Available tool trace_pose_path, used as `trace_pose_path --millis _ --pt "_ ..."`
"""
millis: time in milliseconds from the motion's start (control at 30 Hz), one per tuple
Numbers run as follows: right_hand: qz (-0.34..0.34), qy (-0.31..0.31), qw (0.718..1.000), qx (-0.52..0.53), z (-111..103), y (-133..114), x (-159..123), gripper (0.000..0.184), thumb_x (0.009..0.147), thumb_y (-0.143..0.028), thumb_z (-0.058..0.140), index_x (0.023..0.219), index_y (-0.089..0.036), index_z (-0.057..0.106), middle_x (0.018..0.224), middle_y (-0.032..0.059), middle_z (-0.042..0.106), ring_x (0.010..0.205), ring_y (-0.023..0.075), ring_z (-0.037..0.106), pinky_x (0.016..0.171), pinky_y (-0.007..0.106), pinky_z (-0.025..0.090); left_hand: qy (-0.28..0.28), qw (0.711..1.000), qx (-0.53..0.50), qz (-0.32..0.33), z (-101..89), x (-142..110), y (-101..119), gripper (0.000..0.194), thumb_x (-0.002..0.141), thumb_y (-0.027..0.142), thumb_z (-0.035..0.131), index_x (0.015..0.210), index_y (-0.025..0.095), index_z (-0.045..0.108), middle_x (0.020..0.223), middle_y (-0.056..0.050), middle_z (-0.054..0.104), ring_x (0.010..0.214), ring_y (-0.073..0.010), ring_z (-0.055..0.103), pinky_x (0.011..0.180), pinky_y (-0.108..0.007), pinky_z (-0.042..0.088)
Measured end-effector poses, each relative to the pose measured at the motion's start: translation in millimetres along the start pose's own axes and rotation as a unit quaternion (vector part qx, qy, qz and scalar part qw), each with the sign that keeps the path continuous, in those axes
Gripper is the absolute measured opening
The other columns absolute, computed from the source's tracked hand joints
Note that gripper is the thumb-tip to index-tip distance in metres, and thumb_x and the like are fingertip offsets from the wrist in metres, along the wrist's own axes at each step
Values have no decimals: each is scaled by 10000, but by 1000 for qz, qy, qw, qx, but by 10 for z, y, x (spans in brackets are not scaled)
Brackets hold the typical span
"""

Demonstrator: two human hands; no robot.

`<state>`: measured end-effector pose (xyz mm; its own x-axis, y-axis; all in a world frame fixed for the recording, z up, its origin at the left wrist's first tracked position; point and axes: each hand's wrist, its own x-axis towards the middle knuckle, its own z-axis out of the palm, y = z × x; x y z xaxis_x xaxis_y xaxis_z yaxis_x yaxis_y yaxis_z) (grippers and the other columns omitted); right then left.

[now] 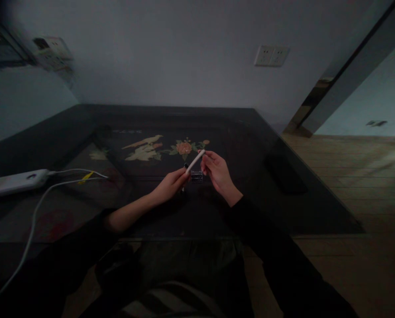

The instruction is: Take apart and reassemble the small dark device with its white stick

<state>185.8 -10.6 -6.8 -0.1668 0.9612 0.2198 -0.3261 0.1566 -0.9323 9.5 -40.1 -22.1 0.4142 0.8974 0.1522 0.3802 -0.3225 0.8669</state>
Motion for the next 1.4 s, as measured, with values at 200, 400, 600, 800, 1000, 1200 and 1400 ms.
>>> trace_pose_path --millis 200,400,600,800,1000,1200,1400 --pt "-10 -3 1000 -8 0 3 2 374 736 -489 714 963 -199 650 549 -62 490 466 76 380 437 239 286 2 1000 16 5 -27 -3 38 302 934 394 351 767 175 477 633 31 444 572 -100 408 544 -213 327" --pt "-16 -10 1000 7 -11 27 6 362 712 -495 734 896 -213 601 522 -63 506 459 84 392 440 243 272 41 999 26 -8 -53 35 -32 295 937 380 350 761 178 473 608 35 438 569 -104 414 548 -216 322" --pt "-10 -10 1000 9 -1 18 0 378 698 -508 738 887 -214 596 518 -68 517 452 83 389 439 245 265 55 998 34 -16 -70 30 11 304 937 380 349 736 181 460 599 37 438 565 -106 412 549 -220 316" --pt "-13 -6 1000 13 -6 19 -1 361 705 -484 746 886 -203 609 512 -68 522 451 76 397 433 229 275 50 998 36 -13 -38 18 12 294 936 368 353 732 180 448 604 36 436 560 -101 407 544 -221 311" --pt "-18 -8 1000 2 -12 19 6 344 744 -474 720 921 -187 657 539 -64 513 453 60 385 434 221 277 7 999 32 5 -17 -6 29 293 930 379 354 746 176 458 609 39 432 559 -97 403 543 -219 307" --pt "-10 -5 1000 4 -6 -2 -4 395 731 -482 726 991 -192 661 552 -62 507 467 65 382 450 231 281 -17 999 -43 7 -25 -5 45 336 930 431 350 777 168 492 610 45 412 540 -88 379 522 -207 306" --pt "-18 -22 999 22 3 -5 -2 378 727 -481 725 957 -196 631 515 -63 510 460 77 381 448 237 253 31 994 -104 -3 -51 72 -80 361 872 511 466 745 174 450 582 63 363 508 -73 332 481 -196 266"
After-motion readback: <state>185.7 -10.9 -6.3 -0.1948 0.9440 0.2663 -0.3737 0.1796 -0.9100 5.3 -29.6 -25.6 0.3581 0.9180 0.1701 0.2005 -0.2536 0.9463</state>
